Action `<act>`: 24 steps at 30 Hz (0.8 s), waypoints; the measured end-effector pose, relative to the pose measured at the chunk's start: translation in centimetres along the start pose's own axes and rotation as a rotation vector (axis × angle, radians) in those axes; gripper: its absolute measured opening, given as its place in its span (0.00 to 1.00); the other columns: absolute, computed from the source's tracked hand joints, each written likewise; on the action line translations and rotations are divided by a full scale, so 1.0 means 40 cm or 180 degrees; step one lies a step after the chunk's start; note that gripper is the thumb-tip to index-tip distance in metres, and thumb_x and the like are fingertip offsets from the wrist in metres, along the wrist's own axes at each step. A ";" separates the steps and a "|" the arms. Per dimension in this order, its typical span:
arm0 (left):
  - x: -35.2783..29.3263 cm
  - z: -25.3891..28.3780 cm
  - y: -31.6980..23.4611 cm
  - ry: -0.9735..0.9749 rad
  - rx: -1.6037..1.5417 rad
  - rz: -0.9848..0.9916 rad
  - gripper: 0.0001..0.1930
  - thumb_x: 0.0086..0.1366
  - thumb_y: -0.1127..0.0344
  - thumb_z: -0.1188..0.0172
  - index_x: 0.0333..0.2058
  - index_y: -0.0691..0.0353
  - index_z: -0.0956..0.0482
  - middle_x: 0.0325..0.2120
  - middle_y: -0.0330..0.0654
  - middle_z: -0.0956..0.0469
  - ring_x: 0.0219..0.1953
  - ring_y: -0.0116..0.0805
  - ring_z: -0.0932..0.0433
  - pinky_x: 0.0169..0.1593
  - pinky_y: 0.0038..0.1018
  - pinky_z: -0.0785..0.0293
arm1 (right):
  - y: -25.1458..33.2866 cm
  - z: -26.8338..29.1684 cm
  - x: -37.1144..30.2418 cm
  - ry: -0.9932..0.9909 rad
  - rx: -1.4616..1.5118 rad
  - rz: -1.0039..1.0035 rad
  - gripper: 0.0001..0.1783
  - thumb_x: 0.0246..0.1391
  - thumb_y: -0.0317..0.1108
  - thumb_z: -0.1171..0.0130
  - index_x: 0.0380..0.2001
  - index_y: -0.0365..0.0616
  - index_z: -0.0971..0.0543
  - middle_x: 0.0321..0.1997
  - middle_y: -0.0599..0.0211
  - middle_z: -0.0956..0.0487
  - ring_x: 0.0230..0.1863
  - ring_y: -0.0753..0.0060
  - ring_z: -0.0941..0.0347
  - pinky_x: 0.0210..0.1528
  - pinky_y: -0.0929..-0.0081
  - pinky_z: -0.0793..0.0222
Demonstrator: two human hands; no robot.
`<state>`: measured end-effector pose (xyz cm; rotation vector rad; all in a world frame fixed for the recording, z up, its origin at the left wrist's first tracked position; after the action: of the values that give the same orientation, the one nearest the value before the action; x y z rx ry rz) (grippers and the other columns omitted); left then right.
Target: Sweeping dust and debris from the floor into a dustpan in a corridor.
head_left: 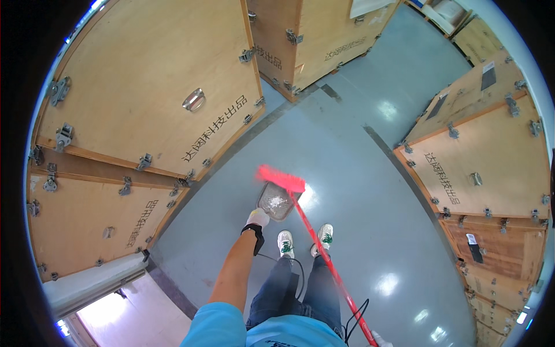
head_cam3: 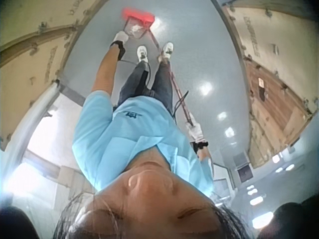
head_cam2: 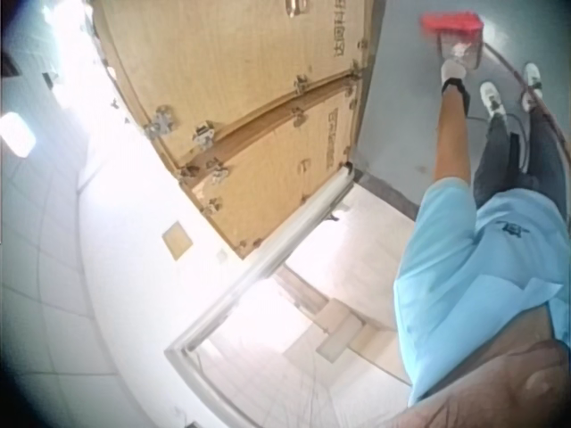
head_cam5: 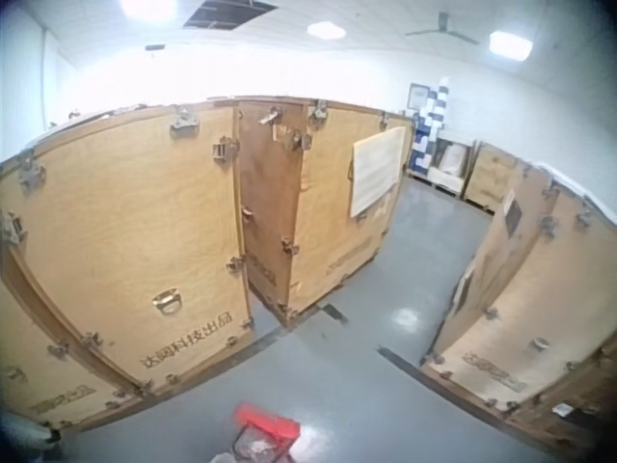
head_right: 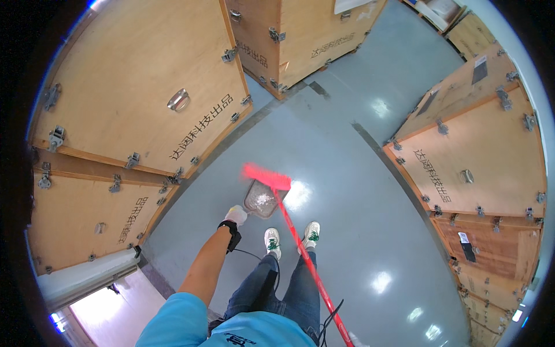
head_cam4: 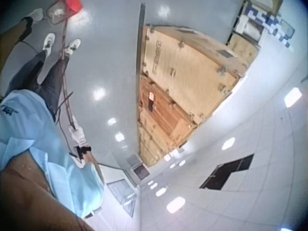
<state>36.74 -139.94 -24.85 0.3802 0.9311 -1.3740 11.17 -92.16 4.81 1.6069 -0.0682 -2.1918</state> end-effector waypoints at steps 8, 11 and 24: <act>-0.038 -0.042 0.118 0.0348 -0.0024 0.0092 0.15 0.49 0.65 0.51 0.35 0.64 0.25 0.36 0.56 0.27 0.43 0.52 0.30 0.46 0.38 0.33 | 0.140 -0.045 0.397 -0.0607 -0.0780 0.0183 0.33 0.46 0.38 0.50 0.57 0.52 0.44 0.18 0.55 0.28 0.18 0.68 0.29 0.23 0.71 0.34; -0.069 -0.026 0.083 0.0134 0.0085 0.0067 0.15 0.50 0.65 0.52 0.36 0.64 0.25 0.37 0.56 0.27 0.43 0.52 0.29 0.46 0.38 0.33 | 0.127 -0.092 0.385 -0.0433 -0.0884 0.0231 0.32 0.47 0.39 0.51 0.58 0.55 0.45 0.23 0.49 0.27 0.25 0.56 0.28 0.28 0.65 0.33; -0.002 -0.064 0.163 0.0027 0.0249 -0.0571 0.12 0.49 0.65 0.50 0.28 0.67 0.23 0.30 0.59 0.27 0.37 0.55 0.28 0.42 0.39 0.32 | 0.172 -0.017 -0.041 0.0394 0.0486 -0.0288 0.30 0.47 0.25 0.50 0.56 0.52 0.40 0.23 0.72 0.28 0.19 0.80 0.34 0.23 0.80 0.35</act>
<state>41.99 -136.70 -28.15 0.3690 0.9380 -1.5771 14.26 -97.70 8.00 1.8600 -0.1316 -2.1945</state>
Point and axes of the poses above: each hand's wrist, its own x-axis towards the middle knuckle, its own z-axis out of the back of the hand, y = z × x, the point moved 7 cm from there along x, towards the middle knuckle
